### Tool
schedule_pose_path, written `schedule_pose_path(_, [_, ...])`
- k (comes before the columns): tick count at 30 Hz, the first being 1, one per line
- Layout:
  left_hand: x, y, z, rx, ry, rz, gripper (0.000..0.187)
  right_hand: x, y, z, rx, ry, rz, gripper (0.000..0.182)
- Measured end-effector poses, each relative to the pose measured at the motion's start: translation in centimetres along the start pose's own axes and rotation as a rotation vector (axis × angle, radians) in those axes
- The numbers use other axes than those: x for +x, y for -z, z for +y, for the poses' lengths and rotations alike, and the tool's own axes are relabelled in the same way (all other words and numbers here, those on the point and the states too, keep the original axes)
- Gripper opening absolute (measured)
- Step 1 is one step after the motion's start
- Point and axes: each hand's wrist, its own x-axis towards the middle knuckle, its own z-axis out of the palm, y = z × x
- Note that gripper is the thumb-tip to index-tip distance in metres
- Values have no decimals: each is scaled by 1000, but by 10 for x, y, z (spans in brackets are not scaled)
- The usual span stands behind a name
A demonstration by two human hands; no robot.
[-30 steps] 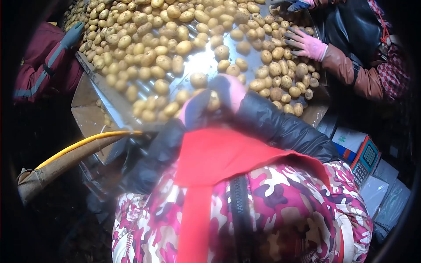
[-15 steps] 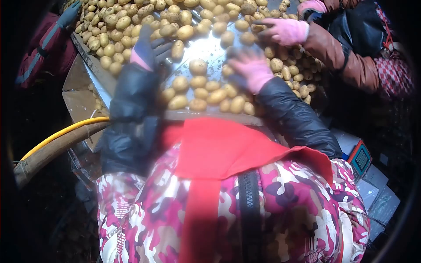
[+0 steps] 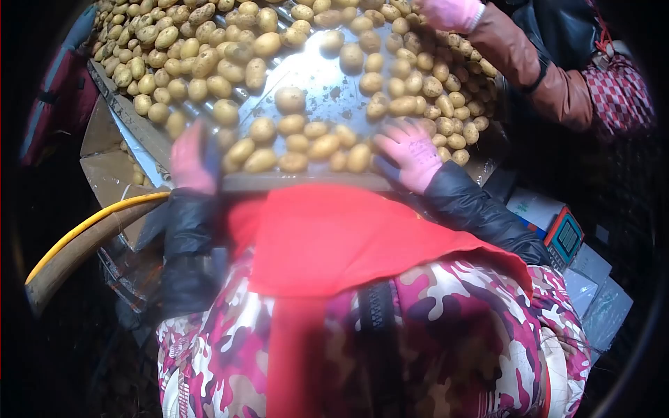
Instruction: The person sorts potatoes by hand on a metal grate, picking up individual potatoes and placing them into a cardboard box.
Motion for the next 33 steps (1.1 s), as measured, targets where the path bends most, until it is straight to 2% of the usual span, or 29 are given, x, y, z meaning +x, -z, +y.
schedule_pose_path(4, [0, -2, -1, 48, -59, 6, 38, -10, -1, 26, -218, -127, -39, 35])
schedule_pose_path(7, [0, -4, -3, 57, -72, 14, 35, -8, 8, 19, -207, -88, -124, 36])
schedule_pose_path(8, [0, -5, -2, 61, -70, 19, 34, -1, 6, 13, -248, -4, -22, 30])
schedule_pose_path(12, [0, -4, -1, 44, -60, 24, 33, 19, 7, 9, -338, 71, -237, 23])
schedule_pose_path(15, [-1, -3, -3, 28, -68, 29, 33, 45, 32, -8, -419, 9, -616, 21])
schedule_pose_path(18, [-2, -1, -3, 10, -59, 36, 34, 52, 26, -5, -460, 78, -496, 20])
schedule_pose_path(21, [-2, 1, -6, 2, -49, 13, 35, 47, 3, -1, -336, 118, -340, 18])
schedule_pose_path(24, [-3, 4, -2, -14, -27, 22, 36, 42, 16, -3, -315, -11, -587, 19])
schedule_pose_path(27, [-2, 2, -6, 2, -39, 30, 37, 23, 14, -4, -349, 48, -462, 17])
schedule_pose_path(31, [2, 6, -2, 36, -17, -24, 37, 16, 2, -7, -426, 65, -242, 27])
schedule_pose_path(33, [5, 7, -1, 36, -16, -20, 37, 15, -1, -3, -419, 43, -255, 36])
